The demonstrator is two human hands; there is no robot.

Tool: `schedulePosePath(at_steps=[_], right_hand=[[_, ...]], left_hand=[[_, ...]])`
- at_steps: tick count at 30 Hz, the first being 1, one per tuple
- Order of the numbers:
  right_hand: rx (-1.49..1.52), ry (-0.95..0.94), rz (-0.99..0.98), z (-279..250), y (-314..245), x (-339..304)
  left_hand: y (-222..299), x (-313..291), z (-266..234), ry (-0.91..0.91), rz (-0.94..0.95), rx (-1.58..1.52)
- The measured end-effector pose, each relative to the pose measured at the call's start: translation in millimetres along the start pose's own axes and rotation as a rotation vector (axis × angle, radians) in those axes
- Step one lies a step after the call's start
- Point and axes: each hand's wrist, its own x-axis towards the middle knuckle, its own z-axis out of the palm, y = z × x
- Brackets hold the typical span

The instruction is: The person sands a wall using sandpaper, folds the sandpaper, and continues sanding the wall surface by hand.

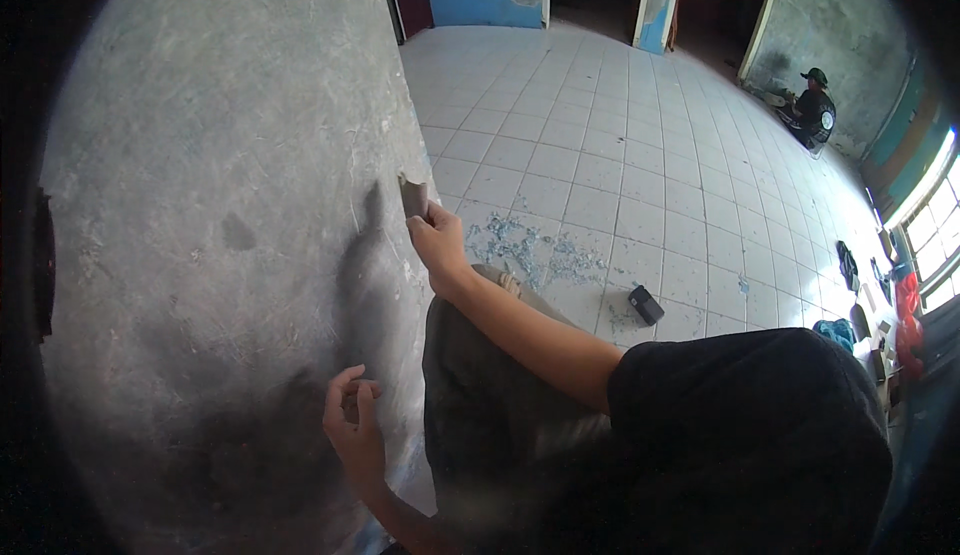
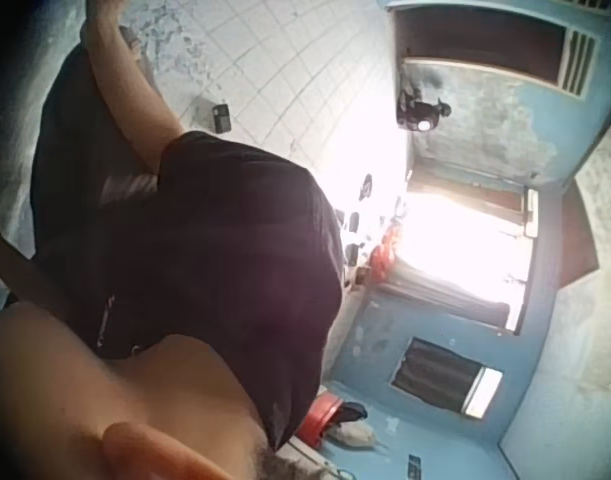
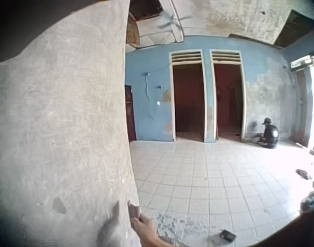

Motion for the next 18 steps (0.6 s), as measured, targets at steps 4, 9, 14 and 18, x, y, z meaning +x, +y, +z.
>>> schedulePosePath(at_steps=[4, 9, 14, 18], right_hand=[[-0.382, 0.006, -0.203, 10.4, -7.4, 4.1], [-0.227, -0.119, -0.057, 60.4, -29.8, 7.2], [-0.032, 0.120, -0.136, 84.7, -57.0, 66.2], [-0.083, 0.060, -0.157, 94.4, -50.9, 58.9]], left_hand=[[-2.0, 0.8, 4.7, -0.033, -0.043, -0.032], [-14.7, 0.5, 4.6, -0.019, -0.018, -0.033], [-10.2, -5.3, 10.5, -0.029, -0.022, -0.064], [-3.7, -3.4, 13.1, -0.057, -0.013, -0.047]])
